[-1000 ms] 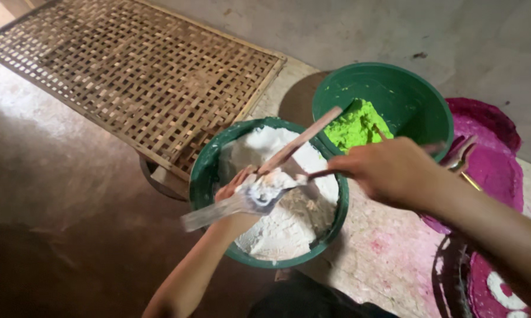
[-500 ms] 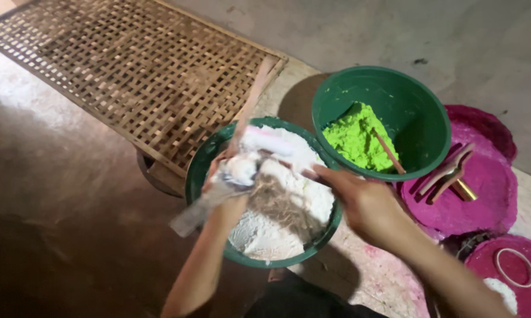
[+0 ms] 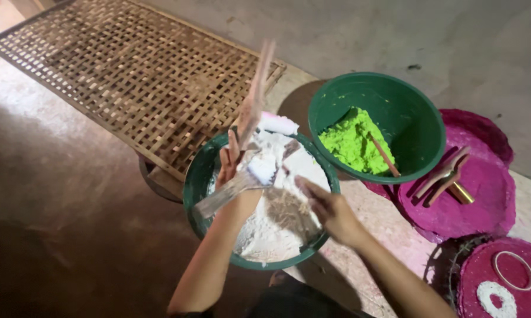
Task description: The person prepares cakes by hand using a wooden mold, filling the mold with green dough from a bowl and white powder from another, then pressing the contents onto a tray and repeating the process to create rows of patterned cakes.
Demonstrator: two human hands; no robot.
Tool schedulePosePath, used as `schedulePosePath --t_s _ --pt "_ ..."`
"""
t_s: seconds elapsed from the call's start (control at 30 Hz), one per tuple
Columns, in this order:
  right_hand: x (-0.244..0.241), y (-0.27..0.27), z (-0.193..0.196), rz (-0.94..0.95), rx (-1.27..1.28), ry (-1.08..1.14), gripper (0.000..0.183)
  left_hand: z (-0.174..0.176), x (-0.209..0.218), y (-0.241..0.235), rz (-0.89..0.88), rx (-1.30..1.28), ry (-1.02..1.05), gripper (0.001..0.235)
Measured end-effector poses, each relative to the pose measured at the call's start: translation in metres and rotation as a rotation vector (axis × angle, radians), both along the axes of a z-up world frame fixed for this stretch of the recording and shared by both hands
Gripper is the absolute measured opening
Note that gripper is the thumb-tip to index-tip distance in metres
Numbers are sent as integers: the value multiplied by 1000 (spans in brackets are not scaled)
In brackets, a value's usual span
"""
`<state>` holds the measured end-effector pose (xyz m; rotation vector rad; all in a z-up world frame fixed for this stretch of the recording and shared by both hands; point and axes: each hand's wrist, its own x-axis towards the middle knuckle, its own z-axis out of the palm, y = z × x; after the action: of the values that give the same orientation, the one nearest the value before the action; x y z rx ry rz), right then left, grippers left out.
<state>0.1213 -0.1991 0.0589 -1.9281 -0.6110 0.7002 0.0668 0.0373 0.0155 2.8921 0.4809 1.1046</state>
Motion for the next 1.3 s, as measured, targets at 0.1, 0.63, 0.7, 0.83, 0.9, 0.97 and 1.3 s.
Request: schedulePosePath --t_s 0.1,0.63,0.7,0.83,0.9,0.97,1.3 --pt "-26 5 -6 88 136 -327 58 -1 0 10 -28 -54 130 62" --pt "26 -18 126 346 -485 -622 44 -2 -25 45 -488 -502 23 52" --pt "34 -12 134 489 -431 -878 36 12 -36 25 -419 -503 99 49" --pt "17 38 114 743 -773 -992 45 19 -34 -6 -381 -517 282 41" --pt "-11 41 101 858 -734 -1249 41 12 -41 -9 -424 -545 323 38" --pt "-30 37 96 887 -526 -1539 34 5 -52 -5 -527 -485 336 29" --pt "-19 32 158 814 -743 -1211 29 41 -70 10 -367 -471 187 50"
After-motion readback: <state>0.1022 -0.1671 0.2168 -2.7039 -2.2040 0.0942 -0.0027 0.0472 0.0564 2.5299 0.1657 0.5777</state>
